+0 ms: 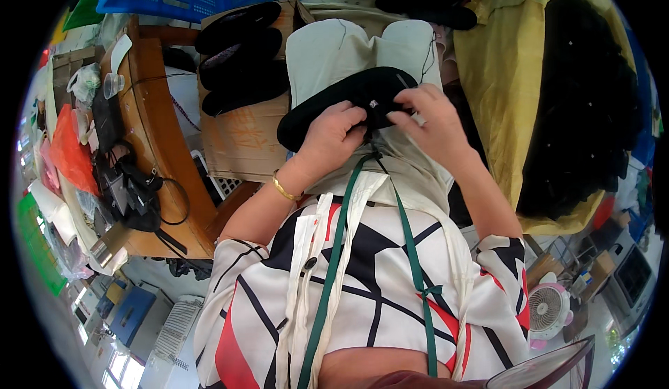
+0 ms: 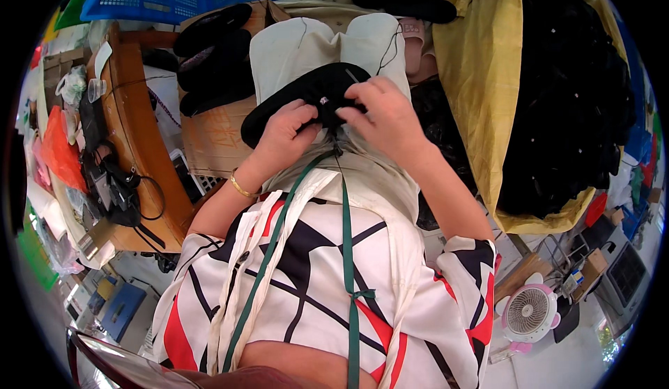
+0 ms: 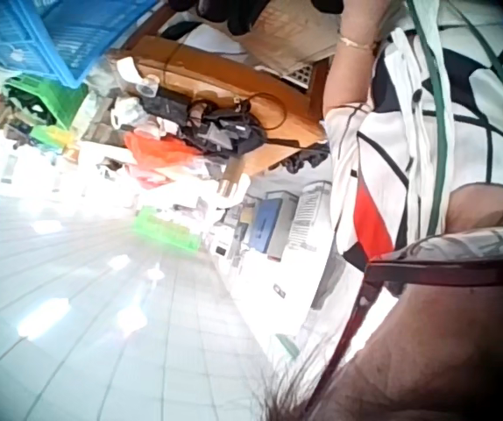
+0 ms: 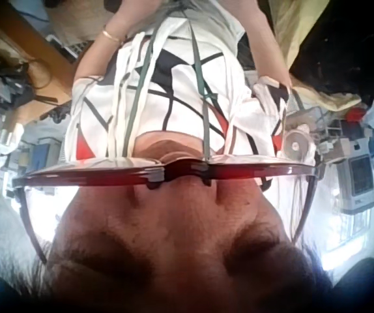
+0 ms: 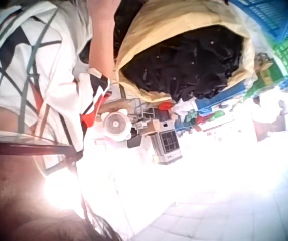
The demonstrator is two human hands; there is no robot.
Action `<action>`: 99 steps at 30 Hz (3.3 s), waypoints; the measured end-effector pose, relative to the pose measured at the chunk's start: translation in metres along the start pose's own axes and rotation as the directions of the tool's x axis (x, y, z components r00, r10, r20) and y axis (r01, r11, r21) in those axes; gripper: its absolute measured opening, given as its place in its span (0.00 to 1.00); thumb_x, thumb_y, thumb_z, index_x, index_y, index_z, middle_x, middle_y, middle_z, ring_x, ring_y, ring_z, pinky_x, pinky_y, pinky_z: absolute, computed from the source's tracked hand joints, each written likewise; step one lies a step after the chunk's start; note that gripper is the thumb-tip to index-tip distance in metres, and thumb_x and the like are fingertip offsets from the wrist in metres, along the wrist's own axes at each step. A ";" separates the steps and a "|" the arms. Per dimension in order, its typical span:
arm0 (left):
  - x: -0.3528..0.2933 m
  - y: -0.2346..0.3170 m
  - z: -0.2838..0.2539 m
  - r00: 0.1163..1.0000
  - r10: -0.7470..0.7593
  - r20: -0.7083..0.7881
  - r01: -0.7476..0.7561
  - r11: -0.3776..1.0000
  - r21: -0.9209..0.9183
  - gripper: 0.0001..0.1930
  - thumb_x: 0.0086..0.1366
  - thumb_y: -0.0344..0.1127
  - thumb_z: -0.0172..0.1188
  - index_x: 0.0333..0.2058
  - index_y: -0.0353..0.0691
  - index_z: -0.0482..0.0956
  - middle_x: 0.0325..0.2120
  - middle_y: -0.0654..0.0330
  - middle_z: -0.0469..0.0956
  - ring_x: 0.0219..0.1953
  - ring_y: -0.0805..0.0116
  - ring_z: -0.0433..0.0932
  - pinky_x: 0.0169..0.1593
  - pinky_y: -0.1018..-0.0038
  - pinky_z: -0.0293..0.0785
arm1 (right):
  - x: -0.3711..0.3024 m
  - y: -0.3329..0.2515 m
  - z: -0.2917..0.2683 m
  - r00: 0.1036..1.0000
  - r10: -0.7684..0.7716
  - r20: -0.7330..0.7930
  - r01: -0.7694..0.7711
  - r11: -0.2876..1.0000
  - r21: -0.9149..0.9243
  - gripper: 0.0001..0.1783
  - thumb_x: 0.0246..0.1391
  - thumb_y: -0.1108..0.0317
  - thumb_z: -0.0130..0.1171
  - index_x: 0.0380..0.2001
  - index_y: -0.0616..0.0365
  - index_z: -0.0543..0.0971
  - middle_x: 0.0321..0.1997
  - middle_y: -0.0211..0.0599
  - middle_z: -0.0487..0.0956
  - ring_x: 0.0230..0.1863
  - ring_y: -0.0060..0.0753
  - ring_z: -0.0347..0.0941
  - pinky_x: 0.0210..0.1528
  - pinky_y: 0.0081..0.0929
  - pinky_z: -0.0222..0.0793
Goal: The person sits on the floor and hand-sews a black slipper using a needle and thread. They repeatedly insert the needle into the shoe's sole and pull the thread through to attach a component. The person works on a single shoe throughout the clip, occasionally adjusting their grip.
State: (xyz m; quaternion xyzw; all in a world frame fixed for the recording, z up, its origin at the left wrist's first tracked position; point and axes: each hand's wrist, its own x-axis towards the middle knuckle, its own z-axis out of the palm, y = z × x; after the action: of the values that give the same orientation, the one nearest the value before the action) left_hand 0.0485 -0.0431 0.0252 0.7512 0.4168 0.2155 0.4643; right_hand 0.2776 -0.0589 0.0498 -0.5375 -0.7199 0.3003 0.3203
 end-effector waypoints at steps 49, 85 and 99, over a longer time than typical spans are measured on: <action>0.042 0.012 -0.001 0.985 0.130 -0.109 -0.125 0.990 0.058 0.07 0.54 0.26 0.66 0.32 0.35 0.77 0.26 0.57 0.72 0.28 0.62 0.70 0.33 0.71 0.68 | -0.004 0.045 -0.013 0.830 0.480 0.285 -0.554 0.769 0.319 0.24 0.53 0.50 0.65 0.33 0.66 0.79 0.25 0.35 0.75 0.29 0.24 0.69 0.33 0.27 0.67; 0.022 -0.043 -0.013 0.835 -0.521 0.178 0.545 0.737 -0.400 0.09 0.68 0.36 0.57 0.34 0.39 0.81 0.25 0.70 0.76 0.26 0.85 0.68 0.30 0.82 0.67 | -0.074 0.113 -0.150 0.484 0.839 -0.247 0.225 0.154 0.962 0.03 0.59 0.75 0.56 0.32 0.64 0.74 0.27 0.34 0.75 0.26 0.28 0.72 0.42 0.31 0.77; 0.031 -0.051 0.033 0.913 -0.332 0.238 0.247 0.912 0.327 0.13 0.62 0.42 0.61 0.26 0.37 0.79 0.23 0.54 0.79 0.26 0.59 0.78 0.32 0.63 0.73 | -0.113 0.151 -0.132 0.282 0.623 -0.729 -0.318 0.778 0.542 0.06 0.61 0.72 0.56 0.35 0.65 0.78 0.30 0.33 0.78 0.31 0.27 0.76 0.40 0.24 0.76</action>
State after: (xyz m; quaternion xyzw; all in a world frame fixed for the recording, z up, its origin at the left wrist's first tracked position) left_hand 0.0675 -0.0232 -0.0370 0.7634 0.4794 -0.0318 0.4317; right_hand 0.4930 -0.1197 -0.0020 -0.7472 -0.1956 0.1589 0.6149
